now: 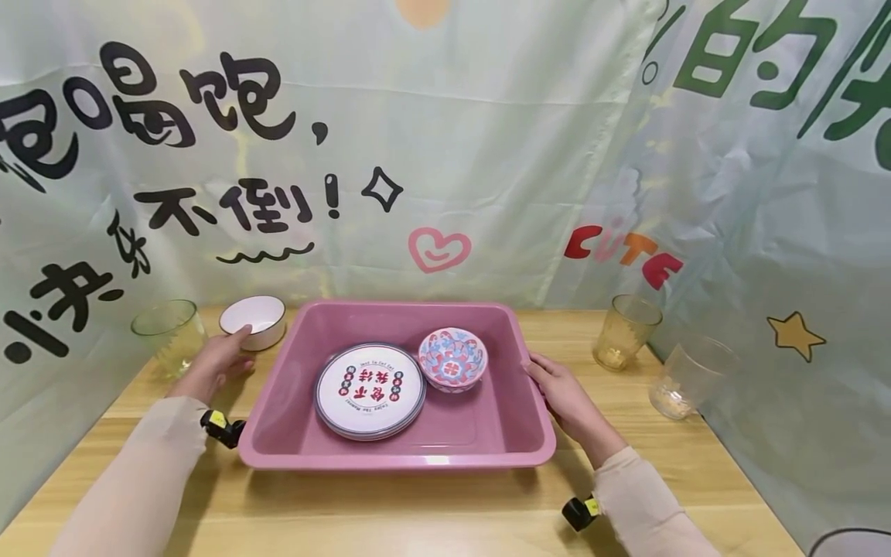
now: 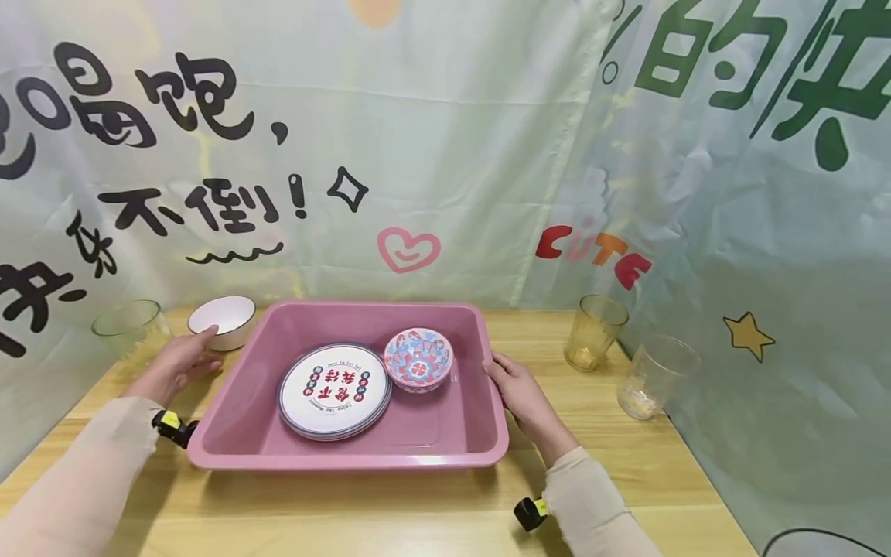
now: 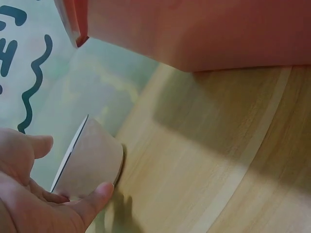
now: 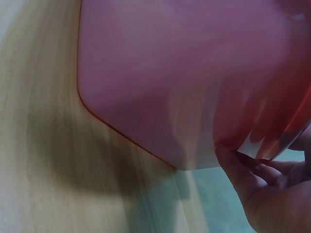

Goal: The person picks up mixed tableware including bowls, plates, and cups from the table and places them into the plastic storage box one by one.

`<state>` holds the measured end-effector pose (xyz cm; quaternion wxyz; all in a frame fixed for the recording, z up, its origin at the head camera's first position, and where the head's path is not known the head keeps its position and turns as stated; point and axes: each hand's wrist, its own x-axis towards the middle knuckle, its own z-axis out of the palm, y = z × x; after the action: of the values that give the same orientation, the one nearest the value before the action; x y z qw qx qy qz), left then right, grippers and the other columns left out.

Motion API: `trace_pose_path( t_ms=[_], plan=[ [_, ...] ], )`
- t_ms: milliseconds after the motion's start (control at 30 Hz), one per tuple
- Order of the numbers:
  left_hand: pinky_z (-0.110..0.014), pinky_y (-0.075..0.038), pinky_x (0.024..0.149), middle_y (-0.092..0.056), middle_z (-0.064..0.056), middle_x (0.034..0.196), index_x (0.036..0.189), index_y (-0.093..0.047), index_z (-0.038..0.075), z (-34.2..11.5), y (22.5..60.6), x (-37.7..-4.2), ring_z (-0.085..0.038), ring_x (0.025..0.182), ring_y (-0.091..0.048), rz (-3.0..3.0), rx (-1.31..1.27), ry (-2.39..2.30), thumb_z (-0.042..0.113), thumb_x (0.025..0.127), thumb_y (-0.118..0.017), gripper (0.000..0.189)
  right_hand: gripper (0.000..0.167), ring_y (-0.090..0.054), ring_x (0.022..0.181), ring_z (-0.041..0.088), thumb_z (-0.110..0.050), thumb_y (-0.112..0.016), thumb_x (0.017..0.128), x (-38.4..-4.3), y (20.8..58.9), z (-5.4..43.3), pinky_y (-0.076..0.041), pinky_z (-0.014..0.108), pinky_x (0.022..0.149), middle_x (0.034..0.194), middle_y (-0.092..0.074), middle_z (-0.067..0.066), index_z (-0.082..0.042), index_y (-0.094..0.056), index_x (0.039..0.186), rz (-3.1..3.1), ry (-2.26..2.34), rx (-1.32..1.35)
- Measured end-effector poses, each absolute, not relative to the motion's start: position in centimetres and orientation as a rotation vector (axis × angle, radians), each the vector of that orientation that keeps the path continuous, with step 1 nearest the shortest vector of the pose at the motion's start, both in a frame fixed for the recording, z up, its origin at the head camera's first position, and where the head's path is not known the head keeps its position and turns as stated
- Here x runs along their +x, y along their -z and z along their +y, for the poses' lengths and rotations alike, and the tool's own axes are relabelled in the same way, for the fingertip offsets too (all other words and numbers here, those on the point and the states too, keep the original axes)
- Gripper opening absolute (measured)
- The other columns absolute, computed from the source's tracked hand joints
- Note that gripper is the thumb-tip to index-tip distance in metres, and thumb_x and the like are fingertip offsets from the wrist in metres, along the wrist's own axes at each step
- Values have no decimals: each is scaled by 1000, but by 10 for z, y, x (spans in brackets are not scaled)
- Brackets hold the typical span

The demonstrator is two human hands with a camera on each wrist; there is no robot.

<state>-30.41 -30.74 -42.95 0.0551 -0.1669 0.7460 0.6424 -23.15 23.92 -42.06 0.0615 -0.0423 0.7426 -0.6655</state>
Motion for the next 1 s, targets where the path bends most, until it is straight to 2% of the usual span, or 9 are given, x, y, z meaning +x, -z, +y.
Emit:
trace_pose_path(
  t_ms=[233,467,700,867,1000],
  plan=[
    [-23,-57,72,-36,-25,124,147,-7,-17,-312,428,-310,-10,66,-59,2245,-564,-1951,40,104,-38,78,51,-60,108,25,-27,-48,104,-232,422,238,-54,30,84,130,-55,28,1,-40,146,2237,2012,-112],
    [-25,-57,72,-42,-21,116,148,-6,-16,-310,427,-320,-13,64,-61,2203,-593,-2003,36,104,-38,75,55,-58,114,26,-30,-49,104,-232,421,241,-52,30,87,135,-52,26,1,-38,148,2256,1992,-89],
    [-25,-57,75,-39,-22,121,151,-3,-12,-308,430,-325,-14,64,-62,2123,-672,-2055,35,105,-36,73,57,-60,107,20,-29,-48,104,-232,420,245,-54,30,85,135,-51,28,1,-32,150,2218,2011,-77],
    [-26,-57,77,-35,-25,128,151,0,-10,-310,434,-325,-13,64,-63,2084,-672,-2099,32,105,-34,71,54,-60,92,12,-27,-49,104,-233,421,244,-54,28,78,115,-60,17,2,-37,148,2199,2037,-87],
    [-27,-56,82,-23,-28,145,152,3,-8,-310,435,-324,-13,67,-63,2036,-664,-2156,27,105,-34,69,52,-58,82,9,-25,-49,104,-233,422,244,-54,26,73,99,-61,8,3,-38,147,2173,2047,-116]
  ],
)
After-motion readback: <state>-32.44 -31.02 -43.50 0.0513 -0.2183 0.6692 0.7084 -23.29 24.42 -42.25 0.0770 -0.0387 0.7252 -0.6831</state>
